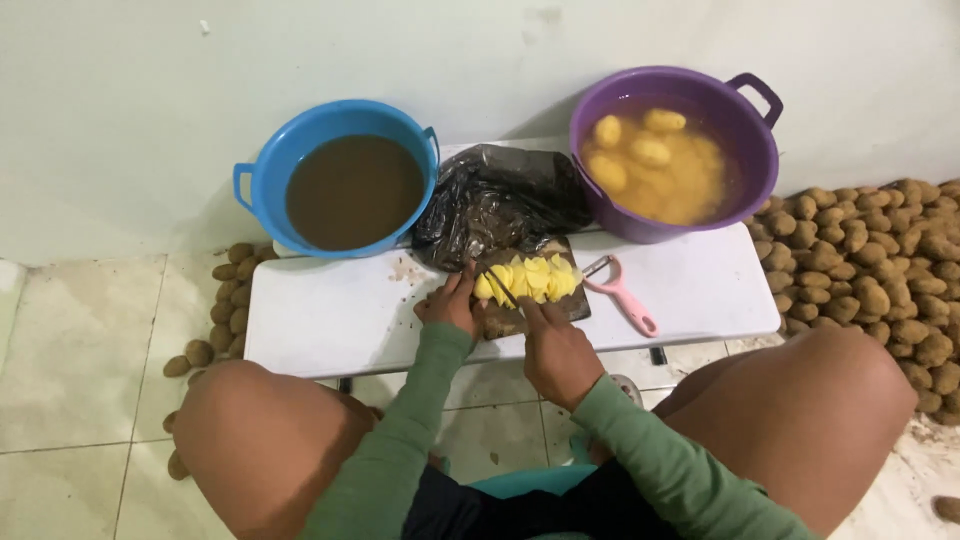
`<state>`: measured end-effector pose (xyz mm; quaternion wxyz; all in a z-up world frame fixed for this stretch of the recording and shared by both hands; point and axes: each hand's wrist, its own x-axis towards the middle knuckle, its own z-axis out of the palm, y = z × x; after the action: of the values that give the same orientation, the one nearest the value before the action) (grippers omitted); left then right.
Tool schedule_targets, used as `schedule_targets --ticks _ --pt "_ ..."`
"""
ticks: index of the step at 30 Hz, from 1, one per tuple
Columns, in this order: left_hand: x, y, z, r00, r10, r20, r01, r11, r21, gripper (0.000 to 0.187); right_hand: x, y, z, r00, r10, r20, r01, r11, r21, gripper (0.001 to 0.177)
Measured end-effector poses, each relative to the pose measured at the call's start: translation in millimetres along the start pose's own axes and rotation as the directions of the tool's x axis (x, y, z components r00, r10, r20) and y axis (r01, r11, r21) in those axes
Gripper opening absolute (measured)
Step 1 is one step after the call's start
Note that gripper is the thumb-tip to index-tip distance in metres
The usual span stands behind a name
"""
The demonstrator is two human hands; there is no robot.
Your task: Slicing a peeled potato into thin rounds using a knife on a small cutting board.
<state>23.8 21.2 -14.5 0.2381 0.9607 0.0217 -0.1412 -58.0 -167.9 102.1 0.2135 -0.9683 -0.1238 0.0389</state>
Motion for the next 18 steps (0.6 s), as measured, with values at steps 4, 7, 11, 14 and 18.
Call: schedule_targets --ticks 4,7,11,14,18 --pt "-9 8 -20 1.000 0.022 0.013 -0.022 0.999 0.025 0.067 5 -4 -3 0.999 0.022 -0.044 -0.016 0.990 0.143 0.063" --pt "-15 7 -19 1.000 0.020 0.024 -0.020 1.000 -0.004 0.066 0 -2 23 0.998 0.057 -0.039 -0.044 0.962 0.271 0.065" --pt "-13 7 -16 0.994 0.041 -0.097 -0.049 0.996 -0.073 0.057 3 -3 54 0.999 0.046 -0.016 -0.043 0.984 0.171 0.076" --pt "-12 -5 9 0.983 0.073 -0.170 -0.078 0.997 -0.018 0.049 -4 -4 68 0.999 0.031 0.005 -0.032 0.993 0.114 0.079" --pt "3 -18 29 0.956 0.100 -0.274 -0.100 0.995 0.015 0.040 1 1 81 1.000 -0.004 -0.016 0.005 0.999 0.050 0.081"
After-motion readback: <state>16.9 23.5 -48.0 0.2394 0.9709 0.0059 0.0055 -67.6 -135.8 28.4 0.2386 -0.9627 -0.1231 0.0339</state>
